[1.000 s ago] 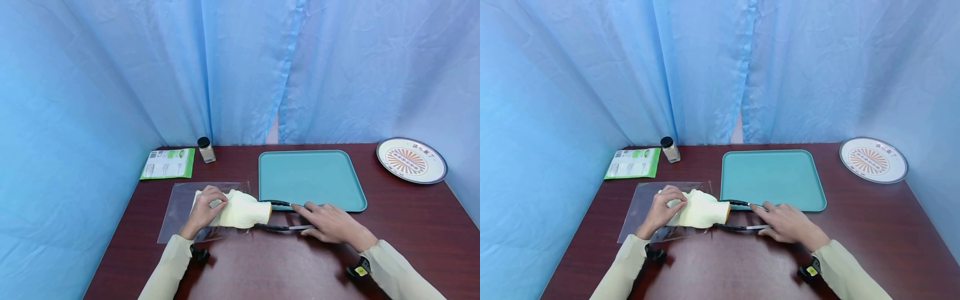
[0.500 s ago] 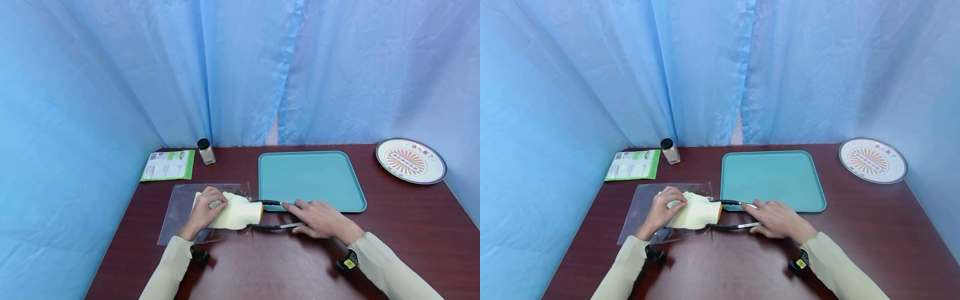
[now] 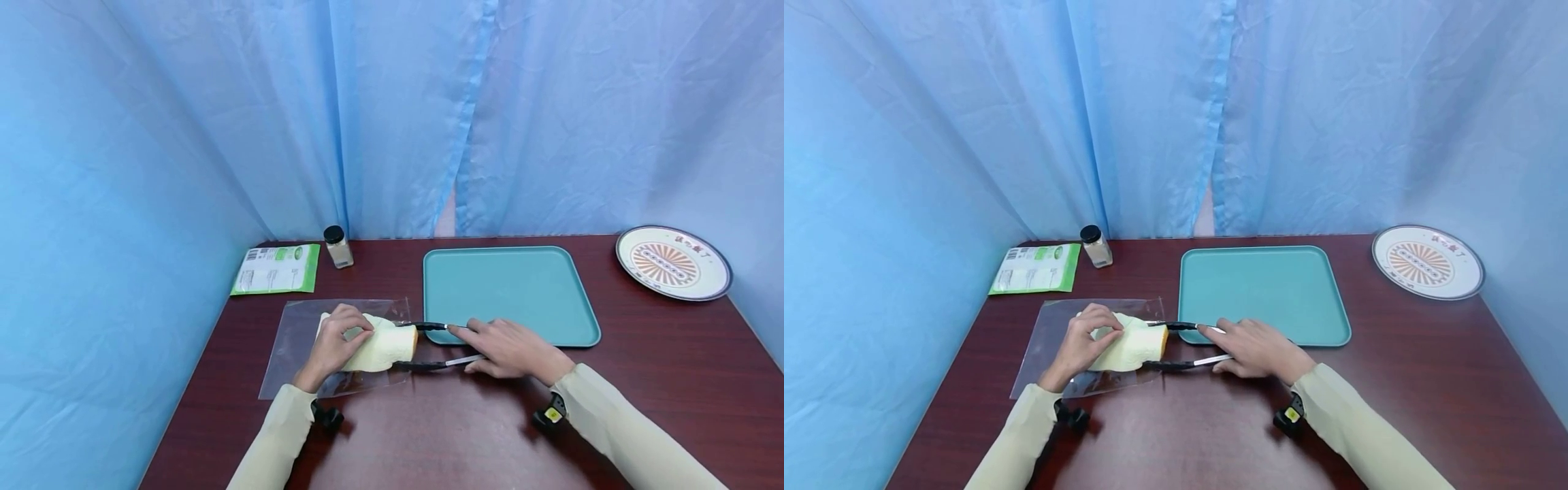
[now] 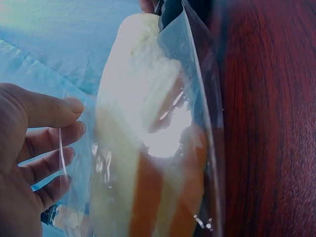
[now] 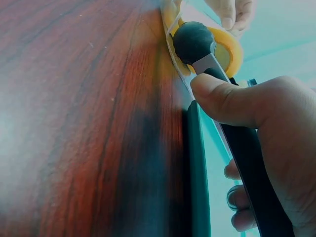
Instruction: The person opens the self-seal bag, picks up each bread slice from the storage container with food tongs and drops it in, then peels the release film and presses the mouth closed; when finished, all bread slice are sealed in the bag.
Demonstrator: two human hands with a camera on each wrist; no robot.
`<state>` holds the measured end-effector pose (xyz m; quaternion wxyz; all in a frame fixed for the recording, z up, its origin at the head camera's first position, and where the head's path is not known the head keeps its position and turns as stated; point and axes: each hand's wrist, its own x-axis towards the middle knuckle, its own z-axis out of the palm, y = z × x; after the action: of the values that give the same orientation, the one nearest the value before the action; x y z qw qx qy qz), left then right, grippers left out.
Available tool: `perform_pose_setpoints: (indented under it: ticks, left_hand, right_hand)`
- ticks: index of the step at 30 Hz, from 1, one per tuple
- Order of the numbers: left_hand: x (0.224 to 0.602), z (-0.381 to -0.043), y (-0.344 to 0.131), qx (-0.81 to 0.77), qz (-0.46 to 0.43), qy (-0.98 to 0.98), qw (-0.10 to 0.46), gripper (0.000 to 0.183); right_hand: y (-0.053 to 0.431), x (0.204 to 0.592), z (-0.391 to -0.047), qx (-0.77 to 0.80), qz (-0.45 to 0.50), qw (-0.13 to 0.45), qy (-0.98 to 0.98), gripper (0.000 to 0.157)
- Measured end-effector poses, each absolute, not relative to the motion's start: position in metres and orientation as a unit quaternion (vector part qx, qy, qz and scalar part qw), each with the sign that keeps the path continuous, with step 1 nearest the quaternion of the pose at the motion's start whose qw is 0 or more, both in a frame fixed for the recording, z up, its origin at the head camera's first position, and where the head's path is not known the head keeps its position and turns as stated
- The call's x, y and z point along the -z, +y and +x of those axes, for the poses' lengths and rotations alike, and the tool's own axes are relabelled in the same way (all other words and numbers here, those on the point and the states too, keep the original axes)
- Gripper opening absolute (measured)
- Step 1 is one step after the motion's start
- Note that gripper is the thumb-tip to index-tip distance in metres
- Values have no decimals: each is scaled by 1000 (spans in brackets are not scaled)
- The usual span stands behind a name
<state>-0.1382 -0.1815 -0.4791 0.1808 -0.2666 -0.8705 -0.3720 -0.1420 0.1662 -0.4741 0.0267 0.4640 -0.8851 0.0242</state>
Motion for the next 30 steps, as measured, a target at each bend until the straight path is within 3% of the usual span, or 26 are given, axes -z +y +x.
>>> perform_pose_setpoints:
  ticks: [13, 30]
  left_hand:
    - [479, -139, -184, 374, -273, -865, 195, 12]
    - [476, -138, -185, 372, -264, -870, 186, 12]
  right_hand:
    - [150, 478, -153, -23, 480, 56, -875, 67]
    - [140, 479, -161, -28, 483, 40, -875, 65]
